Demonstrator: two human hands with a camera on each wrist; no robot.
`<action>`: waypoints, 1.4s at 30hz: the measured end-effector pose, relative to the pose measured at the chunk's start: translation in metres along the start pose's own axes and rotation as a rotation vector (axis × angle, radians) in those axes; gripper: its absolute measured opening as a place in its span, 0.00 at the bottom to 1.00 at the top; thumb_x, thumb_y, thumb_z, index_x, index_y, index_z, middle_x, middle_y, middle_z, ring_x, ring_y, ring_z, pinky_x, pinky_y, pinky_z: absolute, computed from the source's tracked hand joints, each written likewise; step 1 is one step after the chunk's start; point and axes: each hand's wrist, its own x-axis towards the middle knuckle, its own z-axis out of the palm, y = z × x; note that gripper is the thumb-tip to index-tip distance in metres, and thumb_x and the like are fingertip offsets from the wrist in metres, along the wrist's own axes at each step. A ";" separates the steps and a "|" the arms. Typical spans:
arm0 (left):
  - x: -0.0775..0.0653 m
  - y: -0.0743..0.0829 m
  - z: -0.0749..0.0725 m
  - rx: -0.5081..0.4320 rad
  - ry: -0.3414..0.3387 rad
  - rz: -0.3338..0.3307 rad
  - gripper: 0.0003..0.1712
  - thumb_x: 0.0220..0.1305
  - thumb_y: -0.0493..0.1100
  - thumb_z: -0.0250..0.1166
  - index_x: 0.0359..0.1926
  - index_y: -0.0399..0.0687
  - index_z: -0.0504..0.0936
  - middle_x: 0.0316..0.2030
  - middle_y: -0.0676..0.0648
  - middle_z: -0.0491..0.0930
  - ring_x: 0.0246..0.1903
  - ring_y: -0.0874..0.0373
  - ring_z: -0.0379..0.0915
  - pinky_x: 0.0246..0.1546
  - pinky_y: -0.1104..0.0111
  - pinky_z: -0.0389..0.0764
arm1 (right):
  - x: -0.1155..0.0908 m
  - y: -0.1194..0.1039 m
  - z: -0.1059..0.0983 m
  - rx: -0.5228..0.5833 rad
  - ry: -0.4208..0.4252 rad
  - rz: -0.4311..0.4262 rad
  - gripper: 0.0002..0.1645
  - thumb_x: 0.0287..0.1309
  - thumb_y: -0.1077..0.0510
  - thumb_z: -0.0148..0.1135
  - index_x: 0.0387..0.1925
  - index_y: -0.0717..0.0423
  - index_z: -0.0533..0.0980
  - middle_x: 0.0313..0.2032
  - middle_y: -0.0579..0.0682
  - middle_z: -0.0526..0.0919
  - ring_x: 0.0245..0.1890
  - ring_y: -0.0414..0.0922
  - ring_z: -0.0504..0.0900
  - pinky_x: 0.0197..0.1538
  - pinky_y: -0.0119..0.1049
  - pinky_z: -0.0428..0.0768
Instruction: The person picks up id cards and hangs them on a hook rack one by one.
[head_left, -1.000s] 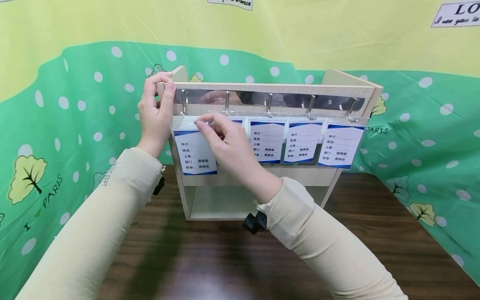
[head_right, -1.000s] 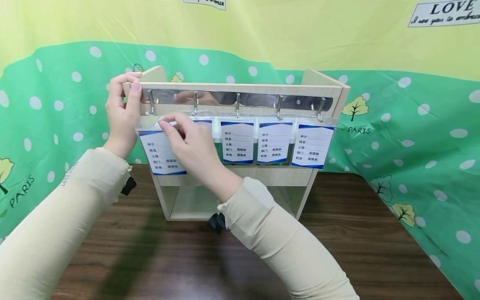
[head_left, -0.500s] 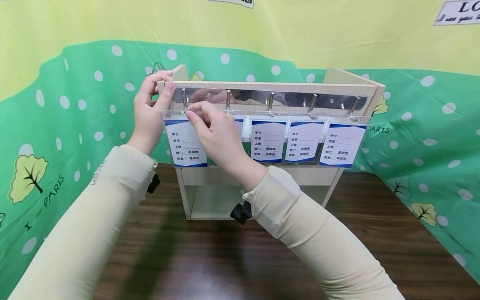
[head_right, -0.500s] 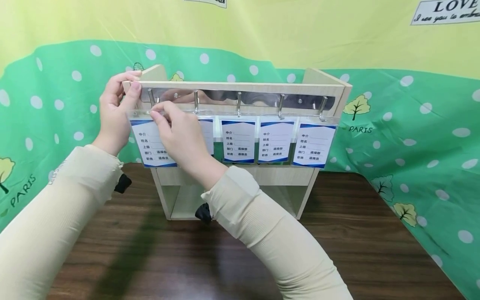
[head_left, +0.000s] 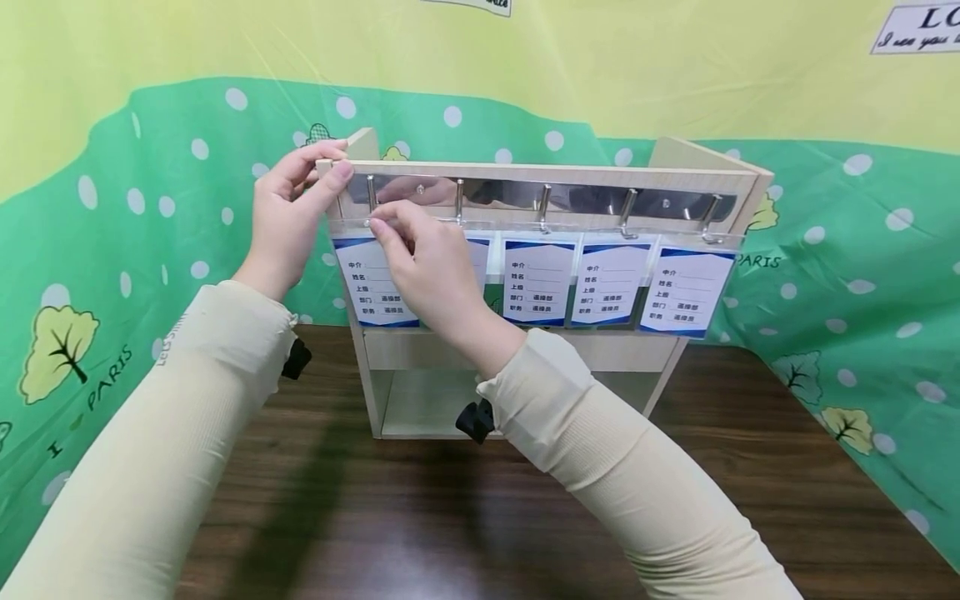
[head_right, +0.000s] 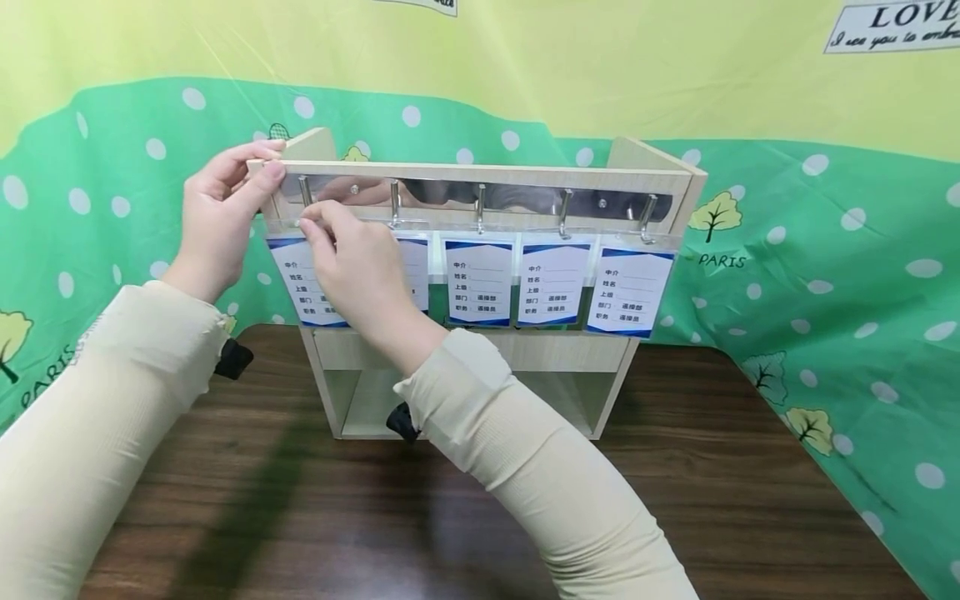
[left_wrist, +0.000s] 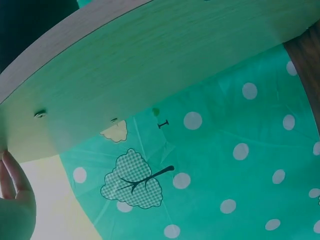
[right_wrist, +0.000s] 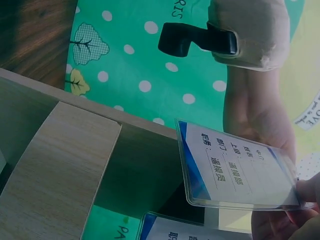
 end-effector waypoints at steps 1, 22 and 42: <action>0.000 0.001 -0.001 -0.003 0.001 -0.006 0.03 0.63 0.45 0.69 0.38 0.57 0.86 0.56 0.56 0.82 0.47 0.59 0.77 0.48 0.70 0.72 | 0.000 0.000 0.000 0.003 0.001 -0.003 0.13 0.72 0.57 0.54 0.46 0.59 0.81 0.20 0.47 0.73 0.21 0.40 0.66 0.28 0.27 0.61; -0.003 0.005 0.004 -0.040 0.050 -0.025 0.02 0.61 0.44 0.70 0.35 0.54 0.86 0.55 0.55 0.83 0.47 0.59 0.79 0.47 0.71 0.75 | 0.001 0.000 0.002 0.042 0.016 0.013 0.14 0.71 0.58 0.54 0.45 0.61 0.82 0.20 0.50 0.79 0.20 0.39 0.69 0.25 0.25 0.60; -0.005 0.006 0.008 -0.020 0.074 -0.007 0.03 0.62 0.43 0.69 0.38 0.56 0.86 0.56 0.54 0.82 0.48 0.60 0.78 0.50 0.71 0.75 | 0.002 -0.005 0.000 0.047 0.003 0.096 0.14 0.71 0.56 0.54 0.46 0.58 0.82 0.26 0.49 0.85 0.23 0.38 0.73 0.28 0.25 0.65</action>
